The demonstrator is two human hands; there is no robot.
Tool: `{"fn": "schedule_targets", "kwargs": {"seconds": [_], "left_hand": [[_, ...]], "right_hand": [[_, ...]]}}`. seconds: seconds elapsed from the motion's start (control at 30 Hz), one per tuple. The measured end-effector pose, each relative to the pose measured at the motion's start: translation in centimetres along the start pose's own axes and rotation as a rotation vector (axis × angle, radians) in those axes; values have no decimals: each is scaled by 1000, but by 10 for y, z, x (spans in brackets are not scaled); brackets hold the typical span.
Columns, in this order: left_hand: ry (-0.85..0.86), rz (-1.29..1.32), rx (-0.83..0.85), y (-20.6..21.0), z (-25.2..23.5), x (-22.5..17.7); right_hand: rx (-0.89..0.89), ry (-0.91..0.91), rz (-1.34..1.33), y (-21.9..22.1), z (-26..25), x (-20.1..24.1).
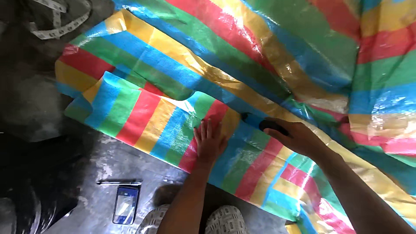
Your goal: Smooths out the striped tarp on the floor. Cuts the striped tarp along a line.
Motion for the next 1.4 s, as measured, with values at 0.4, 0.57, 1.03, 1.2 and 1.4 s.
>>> {"fn": "schedule_targets", "kwargs": {"seconds": [0.4, 0.57, 1.03, 1.2, 1.4], "left_hand": [[4, 23, -28, 4, 1, 3], [5, 22, -62, 5, 1, 4], [23, 27, -125, 7, 2, 6], [22, 64, -136, 2, 1, 5], [15, 52, -111, 3, 2, 6]], "right_hand": [[-32, 46, 6, 7, -4, 22], [-62, -5, -6, 10, -17, 40], [-49, -19, -1, 12, -54, 97], [-67, -89, 9, 14, -70, 113], [-113, -160, 29, 19, -86, 137]]}}
Point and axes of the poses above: each hand's wrist, its own z-axis away from the middle knuckle, its own y-axis out of the palm, x = y × z, the point moved 3 cm from there along -z, towards the middle knuckle, and after that the axes turned 5 degrees about y, right-handed, at the moved point
